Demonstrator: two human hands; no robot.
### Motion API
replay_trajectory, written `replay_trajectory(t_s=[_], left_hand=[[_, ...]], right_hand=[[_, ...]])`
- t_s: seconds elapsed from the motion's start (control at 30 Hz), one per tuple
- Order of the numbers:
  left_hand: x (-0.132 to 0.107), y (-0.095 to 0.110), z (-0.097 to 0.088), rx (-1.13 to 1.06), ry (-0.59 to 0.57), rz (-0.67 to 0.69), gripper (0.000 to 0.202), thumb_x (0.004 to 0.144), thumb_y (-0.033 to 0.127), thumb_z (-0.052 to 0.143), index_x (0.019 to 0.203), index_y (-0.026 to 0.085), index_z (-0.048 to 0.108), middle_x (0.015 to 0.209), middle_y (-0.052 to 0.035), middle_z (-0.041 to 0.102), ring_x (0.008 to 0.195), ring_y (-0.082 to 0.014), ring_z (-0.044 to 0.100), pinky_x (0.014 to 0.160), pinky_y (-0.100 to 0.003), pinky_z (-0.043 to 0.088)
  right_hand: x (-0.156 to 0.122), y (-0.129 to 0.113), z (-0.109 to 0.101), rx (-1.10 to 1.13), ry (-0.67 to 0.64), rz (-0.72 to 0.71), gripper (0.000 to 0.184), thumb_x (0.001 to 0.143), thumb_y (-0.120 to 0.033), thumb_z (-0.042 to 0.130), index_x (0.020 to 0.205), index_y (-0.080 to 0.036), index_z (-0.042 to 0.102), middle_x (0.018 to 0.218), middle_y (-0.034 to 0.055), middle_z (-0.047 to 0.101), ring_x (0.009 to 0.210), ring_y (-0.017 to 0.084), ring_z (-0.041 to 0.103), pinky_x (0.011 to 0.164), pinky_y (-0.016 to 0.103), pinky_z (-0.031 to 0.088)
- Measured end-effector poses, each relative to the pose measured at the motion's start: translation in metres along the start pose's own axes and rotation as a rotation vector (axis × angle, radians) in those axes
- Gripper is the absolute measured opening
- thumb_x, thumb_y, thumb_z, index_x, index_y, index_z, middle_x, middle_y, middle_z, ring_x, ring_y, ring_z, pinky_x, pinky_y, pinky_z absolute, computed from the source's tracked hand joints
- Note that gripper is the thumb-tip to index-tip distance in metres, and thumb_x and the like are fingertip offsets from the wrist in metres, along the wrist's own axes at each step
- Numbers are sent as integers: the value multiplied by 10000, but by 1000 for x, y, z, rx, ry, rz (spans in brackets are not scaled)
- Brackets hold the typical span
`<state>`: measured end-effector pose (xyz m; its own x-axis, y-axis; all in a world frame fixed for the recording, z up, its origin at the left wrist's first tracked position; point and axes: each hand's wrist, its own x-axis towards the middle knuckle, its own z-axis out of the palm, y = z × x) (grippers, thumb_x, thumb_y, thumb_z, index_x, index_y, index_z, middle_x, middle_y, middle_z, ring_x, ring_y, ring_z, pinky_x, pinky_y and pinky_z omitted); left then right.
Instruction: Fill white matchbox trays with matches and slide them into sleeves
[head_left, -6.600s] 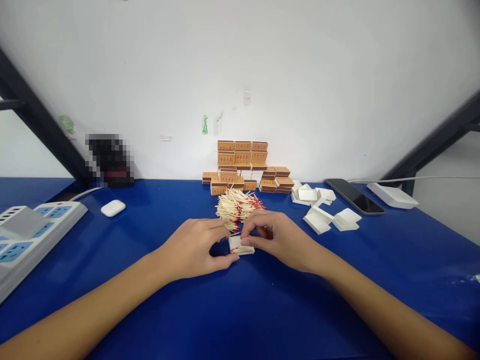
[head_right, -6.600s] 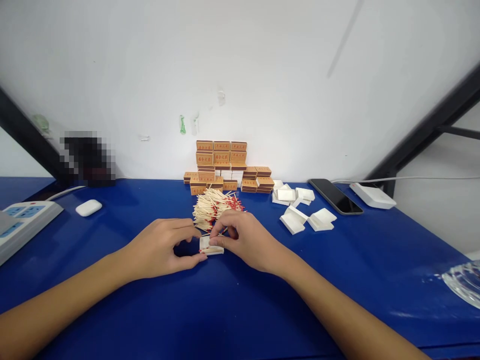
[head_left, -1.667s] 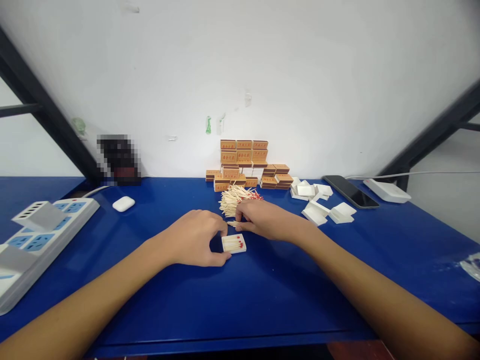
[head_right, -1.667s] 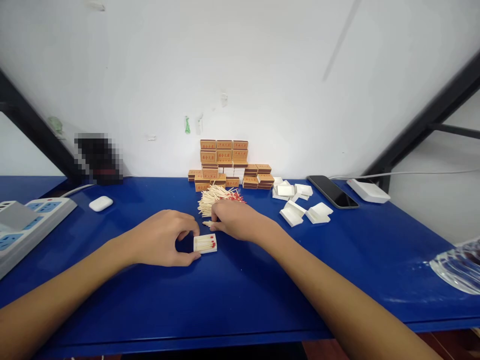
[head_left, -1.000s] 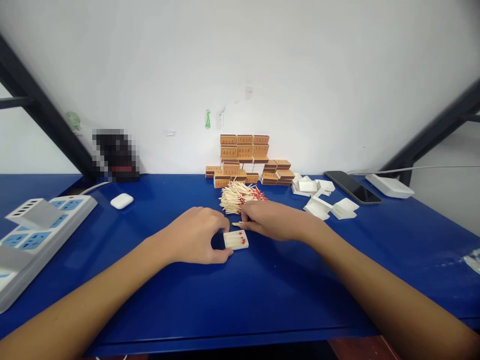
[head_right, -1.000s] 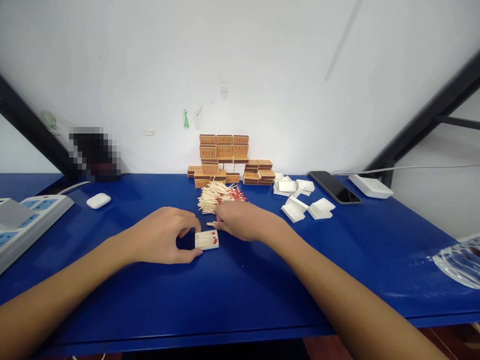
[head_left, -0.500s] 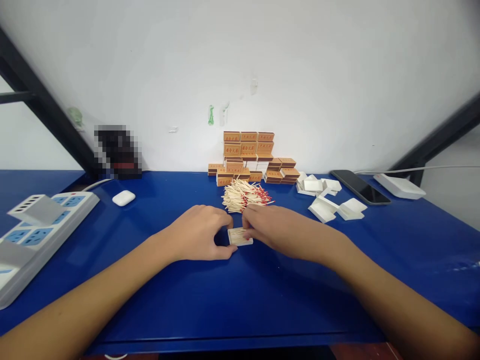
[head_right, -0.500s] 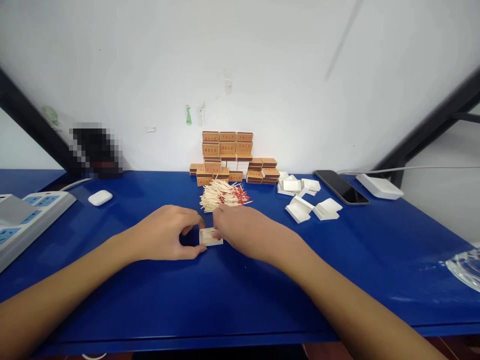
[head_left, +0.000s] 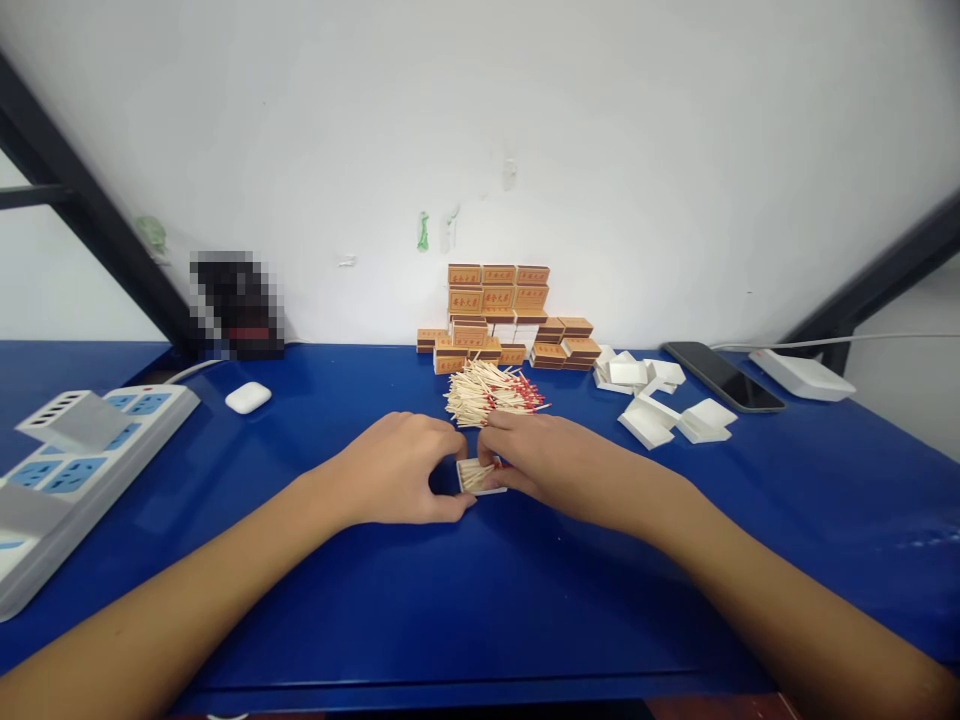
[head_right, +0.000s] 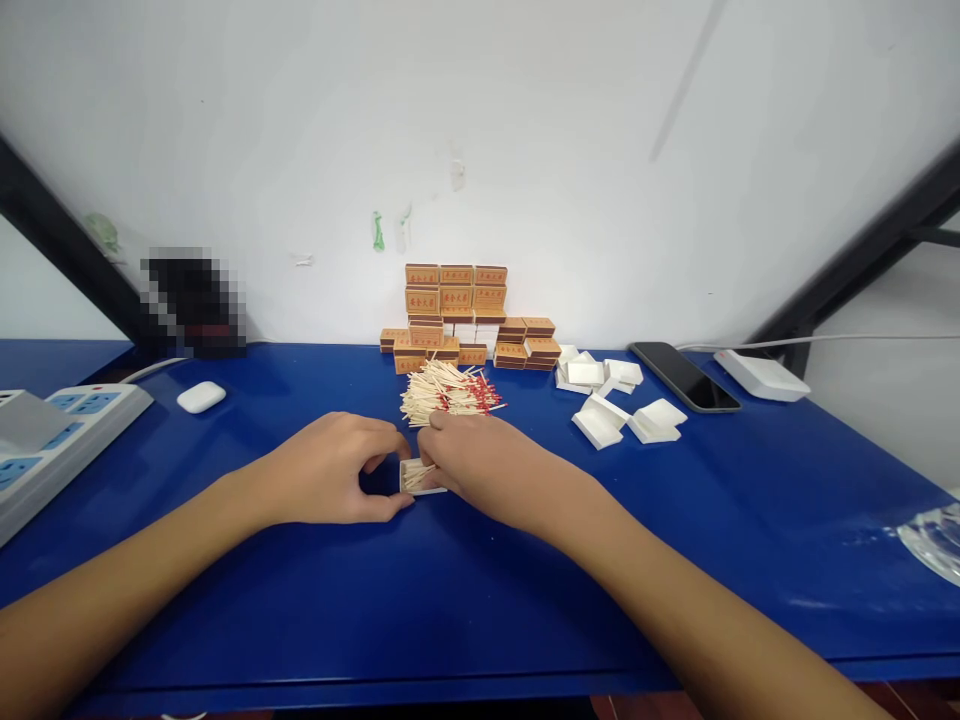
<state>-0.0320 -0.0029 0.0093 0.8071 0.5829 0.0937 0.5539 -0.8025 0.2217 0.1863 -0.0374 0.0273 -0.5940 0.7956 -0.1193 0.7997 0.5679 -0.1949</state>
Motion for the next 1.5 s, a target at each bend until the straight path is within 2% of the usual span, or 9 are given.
replay_trajectory(t_s=[0.17, 0.33, 0.47, 0.53, 0.63, 0.73, 1.07, 1.23, 1.5], left_hand=[[0, 1, 0, 1, -4, -1, 301, 840, 474, 698, 874, 175, 708, 781, -6, 665, 634, -151, 541, 604, -302, 377], [0, 1, 0, 7, 1, -2, 303, 834, 479, 702, 858, 177, 705, 776, -9, 669, 633, -153, 549, 592, -297, 367], [0, 0, 0, -2, -1, -2, 301, 837, 475, 701, 868, 176, 710, 778, -4, 668, 637, -150, 556, 590, -299, 375], [0, 0, 0, -4, 1, -3, 294, 842, 470, 696, 875, 179, 716, 781, -1, 667, 636, -147, 555, 589, -301, 375], [0, 0, -1, -8, -5, -6, 287, 837, 467, 702, 881, 184, 723, 783, 0, 668, 632, -146, 552, 581, -303, 368], [0, 0, -2, -10, -9, 0, 292, 839, 469, 701, 886, 181, 716, 789, -6, 672, 638, -151, 558, 577, -304, 361], [1, 1, -2, -15, -18, -11, 290, 847, 467, 692, 899, 182, 708, 794, -6, 675, 639, -154, 561, 587, -302, 361], [1, 1, -2, -14, -16, -13, 283, 848, 462, 689, 898, 183, 704, 806, -6, 674, 641, -151, 559, 600, -298, 366], [0, 0, -1, 6, -14, -2, 293, 856, 473, 687, 871, 182, 704, 796, -11, 680, 642, -157, 575, 581, -305, 357]], right_hand=[[-2, 0, -2, -13, -28, 9, 123, 1040, -205, 566, 1028, -155, 678, 1079, 96, 681, 946, 226, 659, 775, 320, 446], [-2, 1, 3, 22, 11, -20, 142, 1040, -265, 577, 1007, -161, 667, 1058, 84, 681, 908, 217, 649, 751, 320, 436], [-3, 5, 1, 66, 28, -23, 100, 1026, -243, 595, 1027, -177, 669, 1068, 66, 688, 898, 201, 640, 739, 309, 418], [-6, 10, -3, 95, 60, -17, 103, 1016, -286, 620, 1032, -195, 666, 1053, 49, 697, 879, 191, 632, 716, 300, 406], [-11, 19, -7, 100, 107, 25, 161, 1008, -357, 625, 939, -215, 658, 951, 21, 706, 803, 178, 605, 666, 295, 378], [-16, 23, -7, 84, 87, 49, 187, 1010, -321, 600, 868, -214, 655, 895, 19, 711, 766, 173, 592, 656, 300, 368], [-18, 17, -2, 93, 28, 66, 164, 1001, -316, 593, 900, -218, 678, 889, 30, 727, 745, 178, 604, 633, 301, 359], [-15, 18, 3, 126, 42, 3, 194, 1021, -297, 553, 884, -215, 663, 888, 23, 719, 739, 166, 595, 637, 295, 353], [-10, 20, 6, 144, 125, 14, 134, 985, -226, 588, 870, -198, 649, 871, 24, 714, 736, 156, 581, 642, 292, 357]])
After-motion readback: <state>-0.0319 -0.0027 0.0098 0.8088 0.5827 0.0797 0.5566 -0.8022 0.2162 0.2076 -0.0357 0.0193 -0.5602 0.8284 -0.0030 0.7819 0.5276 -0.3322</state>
